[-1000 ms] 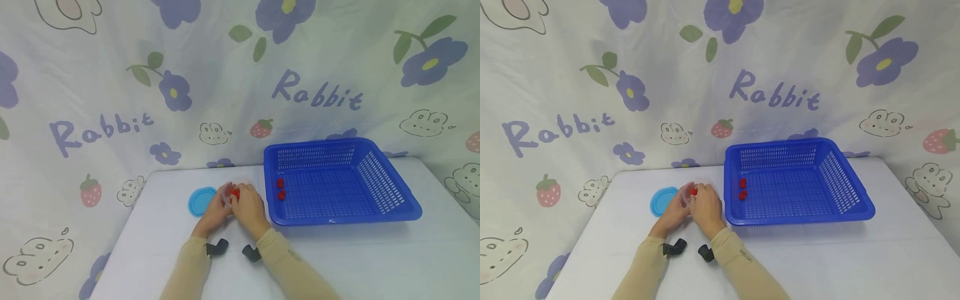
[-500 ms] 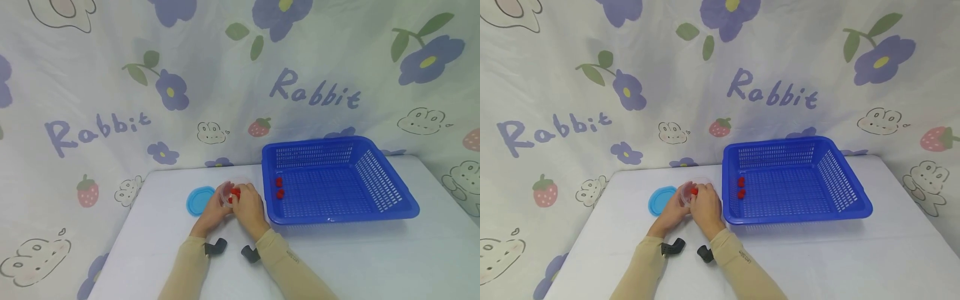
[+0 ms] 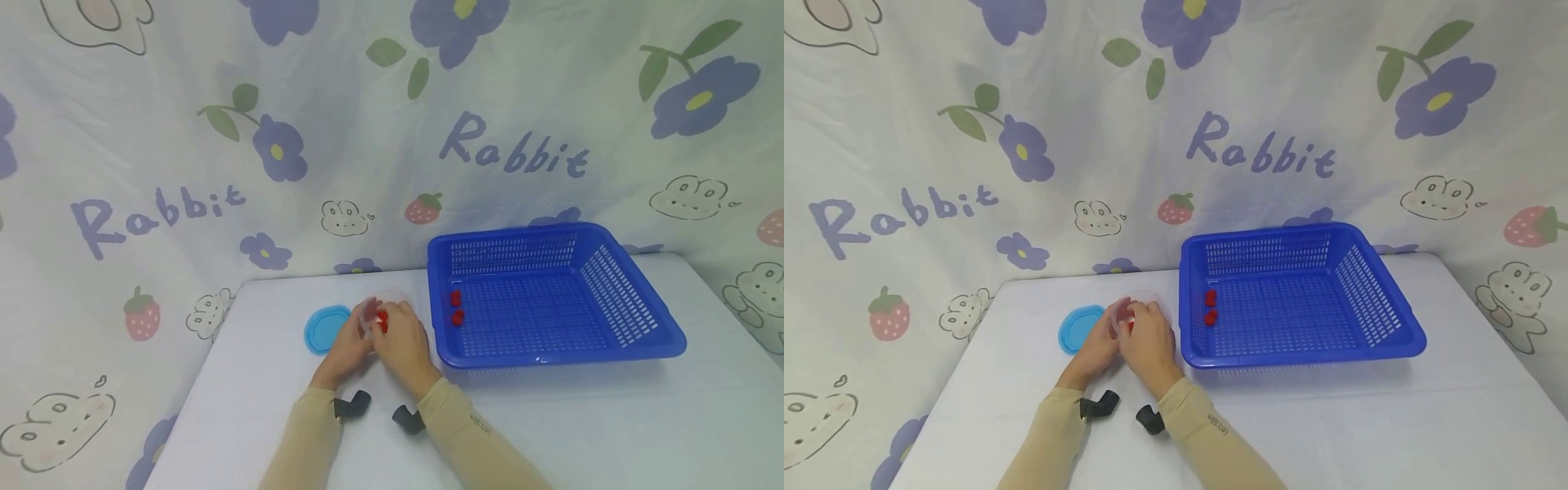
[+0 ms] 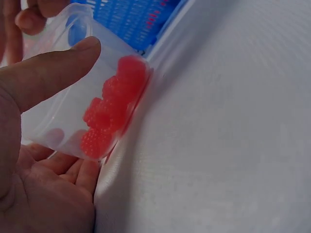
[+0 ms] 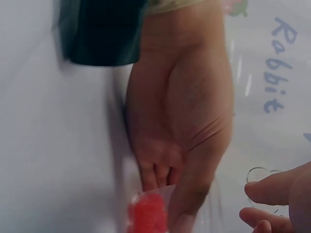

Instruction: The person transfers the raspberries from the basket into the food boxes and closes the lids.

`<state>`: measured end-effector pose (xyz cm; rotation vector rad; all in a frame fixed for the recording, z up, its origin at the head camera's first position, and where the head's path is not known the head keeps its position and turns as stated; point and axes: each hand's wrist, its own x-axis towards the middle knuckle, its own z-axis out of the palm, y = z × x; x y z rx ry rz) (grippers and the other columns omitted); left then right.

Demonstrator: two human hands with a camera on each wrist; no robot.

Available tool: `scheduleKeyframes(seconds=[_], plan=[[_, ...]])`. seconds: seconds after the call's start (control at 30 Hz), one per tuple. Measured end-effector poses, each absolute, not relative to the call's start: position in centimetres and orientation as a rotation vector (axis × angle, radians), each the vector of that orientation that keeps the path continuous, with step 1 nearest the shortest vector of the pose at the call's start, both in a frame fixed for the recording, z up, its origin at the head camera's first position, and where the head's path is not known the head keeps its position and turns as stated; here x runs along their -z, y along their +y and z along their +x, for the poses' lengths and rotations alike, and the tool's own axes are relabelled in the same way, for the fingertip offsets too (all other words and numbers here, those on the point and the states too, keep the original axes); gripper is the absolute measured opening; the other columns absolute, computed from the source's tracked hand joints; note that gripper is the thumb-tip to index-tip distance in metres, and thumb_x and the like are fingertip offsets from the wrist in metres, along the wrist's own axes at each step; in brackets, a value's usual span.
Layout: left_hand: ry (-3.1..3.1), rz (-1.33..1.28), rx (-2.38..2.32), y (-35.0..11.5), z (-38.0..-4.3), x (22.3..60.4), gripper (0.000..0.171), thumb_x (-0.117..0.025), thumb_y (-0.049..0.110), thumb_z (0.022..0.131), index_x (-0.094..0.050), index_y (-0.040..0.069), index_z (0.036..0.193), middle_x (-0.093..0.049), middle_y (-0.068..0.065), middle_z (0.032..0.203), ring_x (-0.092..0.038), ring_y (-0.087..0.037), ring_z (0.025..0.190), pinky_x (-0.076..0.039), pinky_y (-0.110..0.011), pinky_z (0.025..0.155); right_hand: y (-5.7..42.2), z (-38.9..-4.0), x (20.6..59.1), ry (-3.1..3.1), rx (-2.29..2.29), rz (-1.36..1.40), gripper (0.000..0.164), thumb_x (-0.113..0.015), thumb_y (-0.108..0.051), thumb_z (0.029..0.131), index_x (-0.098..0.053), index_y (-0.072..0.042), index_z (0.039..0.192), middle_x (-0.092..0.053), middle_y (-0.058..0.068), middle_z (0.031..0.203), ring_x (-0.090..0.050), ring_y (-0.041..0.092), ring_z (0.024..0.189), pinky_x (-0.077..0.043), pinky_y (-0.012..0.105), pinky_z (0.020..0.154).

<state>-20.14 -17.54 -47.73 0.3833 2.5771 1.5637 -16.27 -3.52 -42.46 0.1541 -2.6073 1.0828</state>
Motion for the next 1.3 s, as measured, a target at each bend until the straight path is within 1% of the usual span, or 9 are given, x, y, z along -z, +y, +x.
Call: scheduleKeyframes(seconds=[0.1, 0.2, 0.4, 0.57, 0.67, 0.87, 1.07, 1.2, 1.3], plan=[[2.594, 0.353, -1.533, -17.6, -20.1, 47.7, 0.075, -0.07, 0.012, 0.079, -0.032, 0.026, 0.142, -0.04, 0.006, 0.142, -0.032, -0.017, 0.134, -0.03, -0.046, 0.106, -3.5, -15.9, 41.9, -2.574, -1.099, 0.191, 0.025, -0.064, -0.025, 0.084, -0.065, -0.01, 0.104, -0.058, 0.004, 0.092, -0.059, 0.018, 0.076, -0.053, 0.03, 0.069], [2.576, 0.358, -1.558, -17.6, -20.1, 47.8, 0.076, -0.07, 0.01, 0.078, -0.031, 0.025, 0.142, -0.04, 0.002, 0.142, -0.034, -0.02, 0.132, -0.029, -0.047, 0.106, -3.3, -15.5, 41.1, -2.553, -1.123, 0.216, 0.024, -0.063, -0.026, 0.085, -0.066, -0.011, 0.103, -0.058, 0.003, 0.09, -0.057, 0.016, 0.075, -0.052, 0.029, 0.067], [2.527, 0.395, -1.614, -17.7, -20.2, 48.0, 0.084, -0.073, 0.007, 0.074, -0.028, 0.024, 0.143, -0.04, 0.0, 0.142, -0.035, -0.02, 0.132, -0.028, -0.046, 0.107, -2.5, -14.9, 39.0, -2.597, -1.2, 0.184, 0.026, -0.061, -0.029, 0.087, -0.064, -0.014, 0.109, -0.058, 0.004, 0.089, -0.053, 0.012, 0.075, -0.051, 0.024, 0.068], [2.513, 0.391, -1.626, -17.7, -20.2, 48.0, 0.085, -0.077, 0.011, 0.073, -0.03, 0.025, 0.142, -0.04, 0.004, 0.141, -0.034, -0.016, 0.132, -0.03, -0.043, 0.107, -1.7, -14.8, 37.9, -2.555, -1.19, 0.185, 0.022, -0.063, -0.027, 0.086, -0.065, -0.017, 0.106, -0.055, 0.002, 0.08, -0.049, 0.011, 0.07, -0.047, 0.021, 0.06], [2.524, 0.402, -1.615, -17.7, -20.2, 48.0, 0.084, -0.079, 0.017, 0.073, -0.031, 0.027, 0.141, -0.043, 0.007, 0.139, -0.034, -0.014, 0.132, -0.029, -0.044, 0.107, -1.2, -14.7, 37.4, -2.509, -1.202, 0.226, 0.021, -0.065, -0.026, 0.085, -0.065, -0.016, 0.104, -0.053, 0.0, 0.078, -0.048, 0.01, 0.069, -0.045, 0.019, 0.058], [2.572, 0.356, -1.563, -17.5, -20.1, 47.9, 0.086, -0.081, 0.028, 0.07, -0.032, 0.03, 0.141, -0.042, 0.01, 0.139, -0.034, -0.015, 0.132, -0.03, -0.05, 0.105, -0.2, -14.5, 36.4, -2.453, -1.223, 0.291, 0.022, -0.066, -0.025, 0.085, -0.066, -0.015, 0.105, -0.049, -0.003, 0.077, -0.047, 0.009, 0.068, -0.046, 0.019, 0.056], [2.575, 0.292, -1.548, -17.4, -20.0, 47.8, 0.088, -0.082, 0.029, 0.069, -0.031, 0.032, 0.141, -0.041, 0.009, 0.139, -0.034, -0.017, 0.131, -0.032, -0.05, 0.104, 0.8, -14.6, 35.8, -2.435, -1.247, 0.285, 0.024, -0.068, -0.027, 0.084, -0.066, -0.016, 0.106, -0.05, -0.003, 0.078, -0.046, 0.012, 0.069, -0.043, 0.022, 0.054], [2.548, 0.286, -1.585, -17.3, -19.9, 47.8, 0.089, -0.082, 0.026, 0.069, -0.031, 0.029, 0.141, -0.043, 0.01, 0.138, -0.033, -0.015, 0.131, -0.032, -0.05, 0.104, 1.6, -14.8, 35.4, -2.414, -1.237, 0.309, 0.024, -0.067, -0.026, 0.084, -0.067, -0.015, 0.106, -0.048, -0.005, 0.077, -0.045, 0.011, 0.066, -0.041, 0.024, 0.052], [2.536, 0.288, -1.598, -17.3, -19.9, 47.8, 0.09, -0.082, 0.029, 0.069, -0.031, 0.026, 0.143, -0.043, 0.009, 0.138, -0.032, -0.014, 0.131, -0.032, -0.051, 0.104, 2.4, -15.1, 35.0, -2.401, -1.204, 0.339, 0.024, -0.066, -0.025, 0.085, -0.067, -0.014, 0.106, -0.048, -0.005, 0.076, -0.043, 0.01, 0.064, -0.04, 0.024, 0.051]])
